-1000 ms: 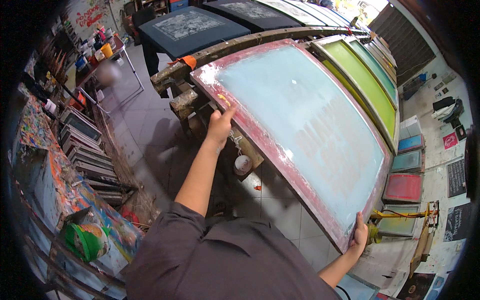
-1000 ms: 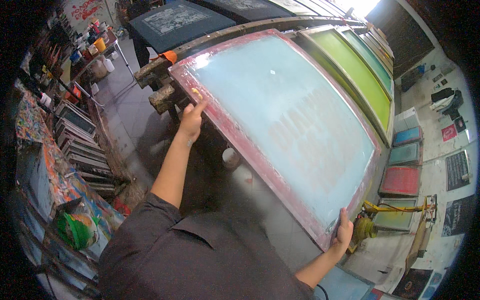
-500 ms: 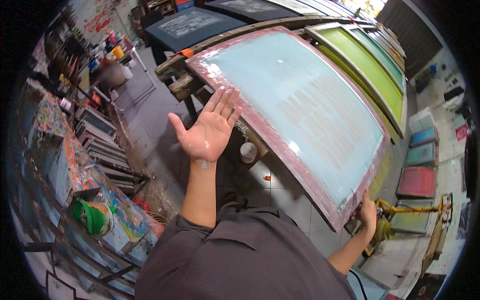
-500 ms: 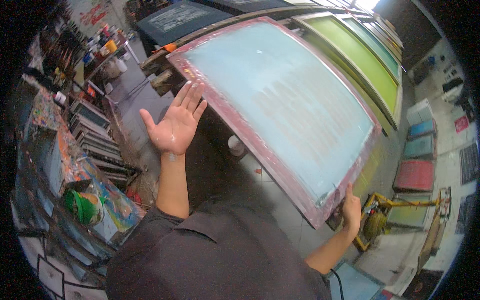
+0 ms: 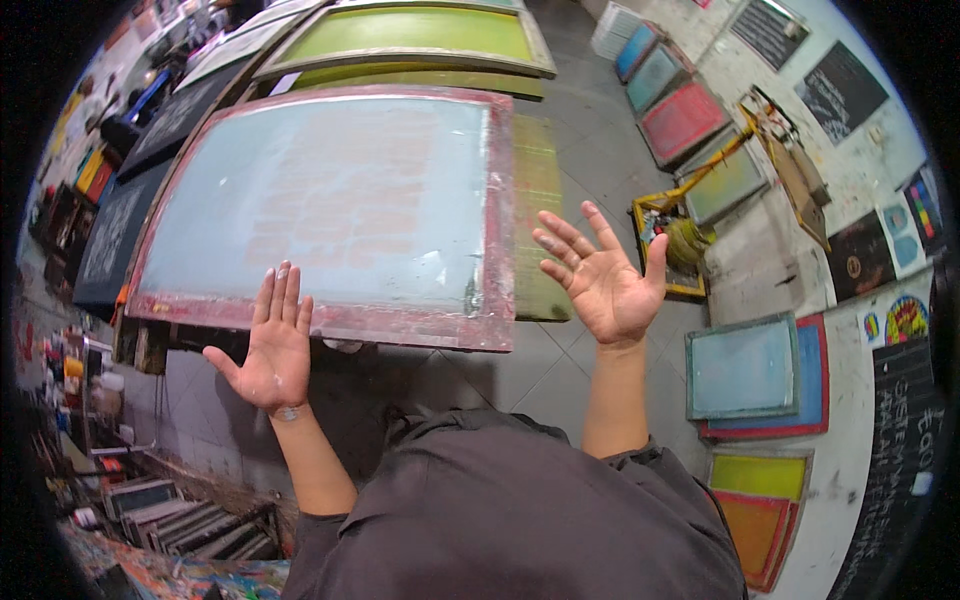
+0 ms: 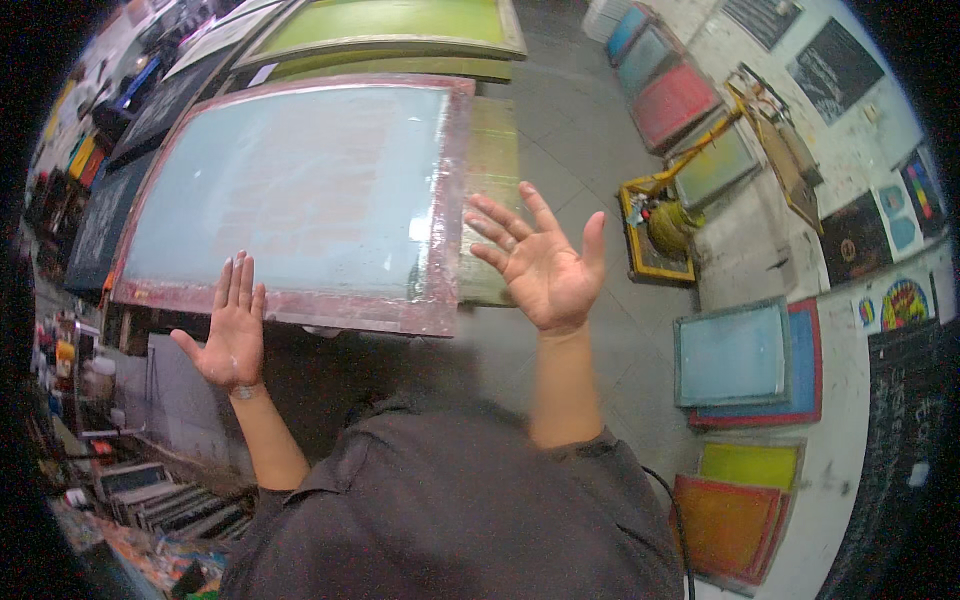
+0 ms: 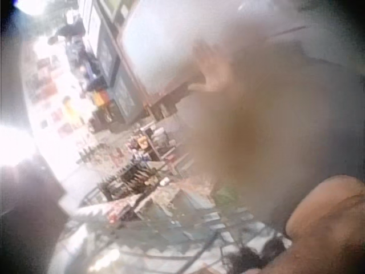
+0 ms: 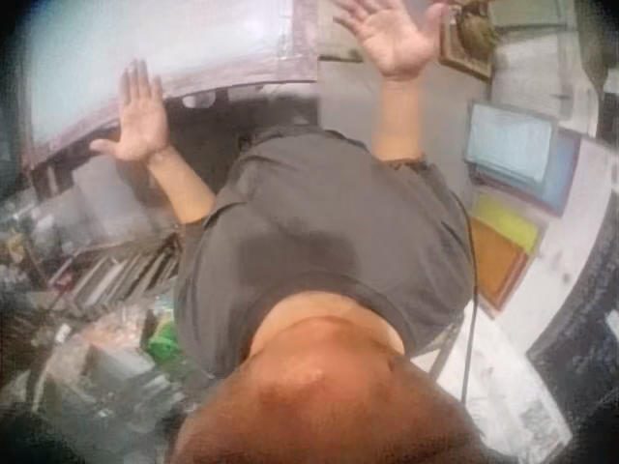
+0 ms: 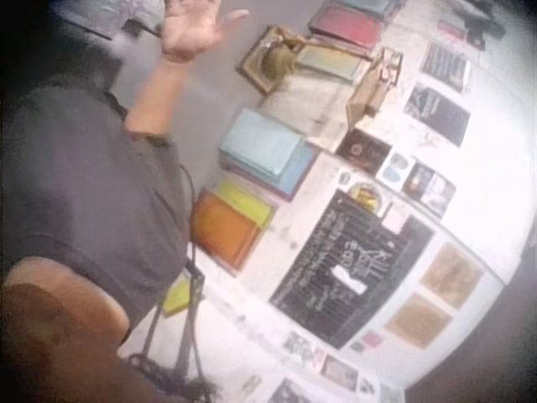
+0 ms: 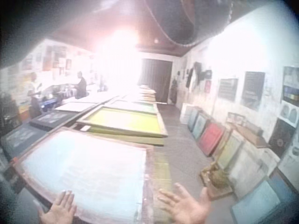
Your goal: The person uses a small stick to scrape dried ink from the edges of a screen printing frame, then places it aside and picks up another frame. They wipe their hands with an orange cloth and continue scraping the edges of the second frame.
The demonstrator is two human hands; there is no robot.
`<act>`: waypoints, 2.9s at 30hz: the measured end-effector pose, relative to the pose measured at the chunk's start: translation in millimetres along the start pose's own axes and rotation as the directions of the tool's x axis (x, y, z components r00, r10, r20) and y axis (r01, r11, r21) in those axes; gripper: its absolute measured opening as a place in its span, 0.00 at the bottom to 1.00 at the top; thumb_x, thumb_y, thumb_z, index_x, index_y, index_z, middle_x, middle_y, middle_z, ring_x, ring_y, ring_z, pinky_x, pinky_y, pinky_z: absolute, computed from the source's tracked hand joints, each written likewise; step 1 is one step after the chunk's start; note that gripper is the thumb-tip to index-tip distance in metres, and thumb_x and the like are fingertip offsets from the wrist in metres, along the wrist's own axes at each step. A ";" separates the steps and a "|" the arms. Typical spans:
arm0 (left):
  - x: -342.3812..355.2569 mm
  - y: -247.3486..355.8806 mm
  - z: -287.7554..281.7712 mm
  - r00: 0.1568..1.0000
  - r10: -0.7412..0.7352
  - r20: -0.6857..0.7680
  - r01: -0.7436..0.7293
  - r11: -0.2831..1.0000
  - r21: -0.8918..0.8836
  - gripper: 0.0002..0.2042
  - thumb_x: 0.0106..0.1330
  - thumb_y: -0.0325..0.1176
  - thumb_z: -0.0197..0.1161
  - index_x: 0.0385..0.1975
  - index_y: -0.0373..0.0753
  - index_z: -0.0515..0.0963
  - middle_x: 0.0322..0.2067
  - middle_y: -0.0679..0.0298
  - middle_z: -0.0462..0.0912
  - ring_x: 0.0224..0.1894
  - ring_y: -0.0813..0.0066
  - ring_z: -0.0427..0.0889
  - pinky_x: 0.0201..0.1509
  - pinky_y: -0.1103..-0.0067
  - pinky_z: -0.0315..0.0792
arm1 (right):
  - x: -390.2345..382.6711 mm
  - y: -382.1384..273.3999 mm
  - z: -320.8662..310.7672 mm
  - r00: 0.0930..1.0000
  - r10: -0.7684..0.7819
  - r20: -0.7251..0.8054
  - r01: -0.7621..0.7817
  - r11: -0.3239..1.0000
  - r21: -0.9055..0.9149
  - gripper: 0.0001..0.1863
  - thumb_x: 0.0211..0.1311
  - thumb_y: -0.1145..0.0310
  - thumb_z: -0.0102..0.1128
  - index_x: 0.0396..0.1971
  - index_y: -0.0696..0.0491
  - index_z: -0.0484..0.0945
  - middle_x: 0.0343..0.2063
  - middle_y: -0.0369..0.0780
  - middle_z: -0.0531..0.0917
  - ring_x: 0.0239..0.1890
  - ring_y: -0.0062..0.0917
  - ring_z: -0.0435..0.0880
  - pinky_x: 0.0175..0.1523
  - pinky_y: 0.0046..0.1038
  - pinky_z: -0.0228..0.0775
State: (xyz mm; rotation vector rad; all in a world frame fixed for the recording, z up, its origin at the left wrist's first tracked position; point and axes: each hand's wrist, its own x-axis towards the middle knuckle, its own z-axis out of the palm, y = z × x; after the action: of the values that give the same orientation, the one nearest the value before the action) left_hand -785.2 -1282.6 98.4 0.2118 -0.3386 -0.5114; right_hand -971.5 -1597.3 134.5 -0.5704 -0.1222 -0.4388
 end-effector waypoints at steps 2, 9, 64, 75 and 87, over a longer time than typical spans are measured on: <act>2.7 -7.9 -2.4 0.999 -0.035 0.015 0.035 0.999 -0.002 0.57 0.53 0.65 0.57 0.64 0.22 0.36 0.68 0.42 0.35 0.71 0.51 0.35 0.71 0.58 0.39 | -14.8 -2.4 -2.5 0.999 -0.015 -0.034 0.016 0.999 0.028 0.47 0.58 0.29 0.32 0.63 0.56 0.54 0.59 0.65 0.58 0.60 0.52 0.63 0.59 0.46 0.62; -2.6 -10.6 -2.4 1.000 -0.015 -0.026 0.016 0.999 0.028 0.57 0.52 0.63 0.60 0.64 0.23 0.37 0.68 0.42 0.36 0.71 0.50 0.36 0.71 0.57 0.39 | -36.7 -10.6 -18.0 0.987 -0.115 -0.109 0.106 0.990 -0.090 0.48 0.58 0.30 0.35 0.65 0.56 0.49 0.62 0.63 0.54 0.62 0.52 0.60 0.60 0.46 0.60; -162.9 432.7 -102.3 0.706 0.614 -0.353 -0.134 0.606 0.784 0.28 0.70 0.47 0.45 0.62 0.33 0.58 0.54 0.52 0.70 0.56 0.63 0.71 0.54 0.74 0.64 | 84.9 489.7 242.9 0.827 0.419 0.376 -0.365 0.907 -0.209 0.49 0.57 0.28 0.30 0.69 0.48 0.39 0.64 0.60 0.51 0.63 0.47 0.60 0.61 0.42 0.60; 34.1 497.8 -126.7 0.910 0.386 -0.155 0.095 0.170 0.981 0.16 0.64 0.31 0.59 0.50 0.31 0.73 0.44 0.57 0.79 0.47 0.70 0.78 0.50 0.76 0.69 | 160.9 530.8 259.9 0.912 0.304 0.276 -0.283 0.952 -0.117 0.51 0.54 0.26 0.32 0.69 0.46 0.36 0.64 0.61 0.50 0.63 0.50 0.59 0.61 0.44 0.58; 140.4 490.0 -179.2 0.985 -0.108 0.138 -0.172 -0.747 0.642 0.08 0.50 0.35 0.68 0.29 0.43 0.82 0.40 0.62 0.80 0.50 0.60 0.74 0.50 0.66 0.69 | 184.4 552.3 283.4 0.969 0.173 0.176 -0.140 0.972 -0.189 0.50 0.56 0.26 0.30 0.69 0.46 0.36 0.64 0.62 0.49 0.65 0.51 0.56 0.63 0.44 0.56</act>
State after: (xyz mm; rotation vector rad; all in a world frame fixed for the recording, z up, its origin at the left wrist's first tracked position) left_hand -388.0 -916.4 107.5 2.4596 -1.0117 0.2857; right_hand -563.3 -1094.6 140.8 -0.7896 -0.2225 -0.2404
